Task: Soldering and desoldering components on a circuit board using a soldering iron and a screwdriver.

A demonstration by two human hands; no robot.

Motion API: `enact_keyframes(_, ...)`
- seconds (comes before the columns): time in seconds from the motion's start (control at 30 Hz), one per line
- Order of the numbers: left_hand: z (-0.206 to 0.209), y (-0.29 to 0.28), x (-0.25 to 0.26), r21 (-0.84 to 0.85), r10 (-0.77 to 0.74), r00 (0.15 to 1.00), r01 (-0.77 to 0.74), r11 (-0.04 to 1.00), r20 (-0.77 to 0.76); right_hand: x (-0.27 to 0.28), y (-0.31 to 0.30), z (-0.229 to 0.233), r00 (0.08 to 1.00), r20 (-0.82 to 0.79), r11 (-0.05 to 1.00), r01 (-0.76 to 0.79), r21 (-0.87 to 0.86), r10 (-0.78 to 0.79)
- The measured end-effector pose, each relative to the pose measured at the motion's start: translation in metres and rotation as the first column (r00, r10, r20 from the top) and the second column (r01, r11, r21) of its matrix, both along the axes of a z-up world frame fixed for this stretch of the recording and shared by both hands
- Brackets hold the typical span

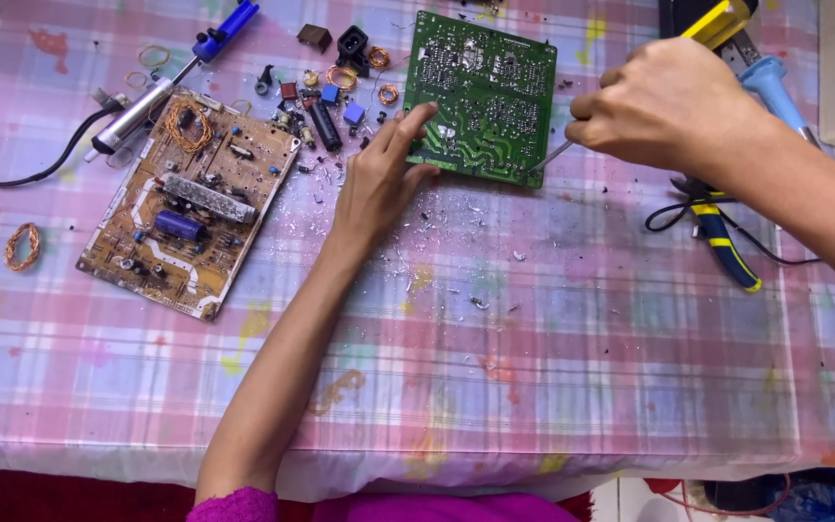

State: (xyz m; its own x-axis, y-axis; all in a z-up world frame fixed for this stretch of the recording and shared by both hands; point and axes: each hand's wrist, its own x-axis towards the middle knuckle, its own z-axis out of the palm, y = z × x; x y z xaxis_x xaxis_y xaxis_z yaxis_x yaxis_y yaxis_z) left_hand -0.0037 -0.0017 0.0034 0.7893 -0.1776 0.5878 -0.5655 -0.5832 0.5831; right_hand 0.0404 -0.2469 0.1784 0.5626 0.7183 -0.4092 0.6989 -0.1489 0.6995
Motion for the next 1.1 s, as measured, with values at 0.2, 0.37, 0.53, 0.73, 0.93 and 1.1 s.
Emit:
enact_keyframes(0.2, -0.003, 0.0, -0.002, 0.006, 0.011, 1.0, -0.011, 1.0, -0.017, -0.005, 0.013, 0.009, 0.964, -0.014, 0.961, 0.263, -0.083, -0.265)
enact_keyframes(0.37, 0.0, -0.002, -0.002, 0.004, 0.012, 0.999, -0.013, 1.0, 0.039, -0.015, 0.011, 0.012, 0.916, -0.037, 0.915, 0.396, -0.083, -0.4)
enact_keyframes(0.53, 0.002, -0.005, -0.008, 0.012, 0.027, 0.998, -0.028, 1.0, 0.05, -0.03, 0.0, 0.001, 0.933, 0.007, 0.932, 0.36, 0.035, -0.36)
enact_keyframes(0.73, 0.016, -0.009, -0.02, 0.071, 0.064, 0.998, -0.065, 0.995, 0.015, -0.069, -0.035, -0.015, 0.925, 0.335, 0.852, -0.023, 0.523, -0.181)
enact_keyframes(0.93, 0.023, -0.032, -0.026, 0.12, 0.012, 0.863, -0.083, 0.989, 0.505, -0.101, -0.01, -0.054, 0.817, -0.533, -0.334, 0.577, 0.746, 0.22)
enact_keyframes(1.1, 0.043, -0.048, -0.052, 0.326, -0.219, 0.685, -0.028, 0.945, 0.695, -0.086, 0.018, -0.086, 0.395, -0.498, -0.551, 0.806, -0.216, 0.772)
